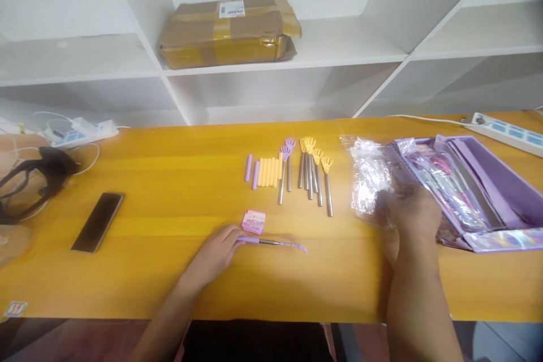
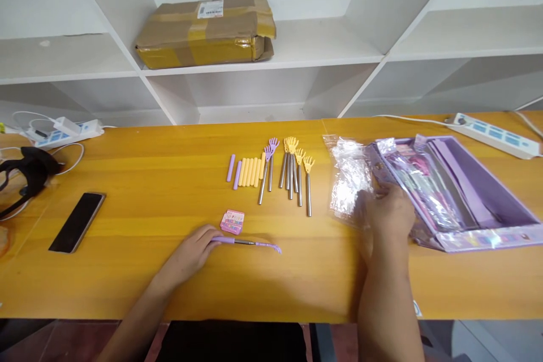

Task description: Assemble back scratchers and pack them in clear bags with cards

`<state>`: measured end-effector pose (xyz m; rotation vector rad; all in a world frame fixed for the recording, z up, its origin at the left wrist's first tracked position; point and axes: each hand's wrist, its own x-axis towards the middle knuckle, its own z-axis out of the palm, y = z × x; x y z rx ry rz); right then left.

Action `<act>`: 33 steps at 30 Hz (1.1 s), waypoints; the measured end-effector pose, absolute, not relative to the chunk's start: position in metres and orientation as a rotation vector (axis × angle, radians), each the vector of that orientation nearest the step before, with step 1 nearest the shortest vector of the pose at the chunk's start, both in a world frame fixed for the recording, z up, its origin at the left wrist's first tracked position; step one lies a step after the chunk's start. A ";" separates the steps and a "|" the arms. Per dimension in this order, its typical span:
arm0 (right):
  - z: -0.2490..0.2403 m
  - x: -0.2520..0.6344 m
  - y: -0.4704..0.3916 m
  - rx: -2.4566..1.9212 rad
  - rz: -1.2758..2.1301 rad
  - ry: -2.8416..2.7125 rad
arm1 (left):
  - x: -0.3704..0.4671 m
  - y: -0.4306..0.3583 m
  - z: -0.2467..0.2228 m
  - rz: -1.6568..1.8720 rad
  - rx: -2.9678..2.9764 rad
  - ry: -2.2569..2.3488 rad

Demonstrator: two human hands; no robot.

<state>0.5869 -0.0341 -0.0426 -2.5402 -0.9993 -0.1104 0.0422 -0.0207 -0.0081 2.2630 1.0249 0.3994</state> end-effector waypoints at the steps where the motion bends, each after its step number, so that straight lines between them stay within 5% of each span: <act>1: -0.041 0.587 -0.034 -2.505 -0.083 -0.963 | 0.042 -0.021 -0.008 0.403 2.264 1.029; 14: -0.014 0.589 -0.040 -2.129 -0.583 -0.863 | 0.039 -0.024 -0.022 0.379 2.355 1.073; 33: -0.003 0.595 -0.050 -2.265 -0.657 -0.932 | 0.038 -0.026 -0.019 0.384 2.356 1.088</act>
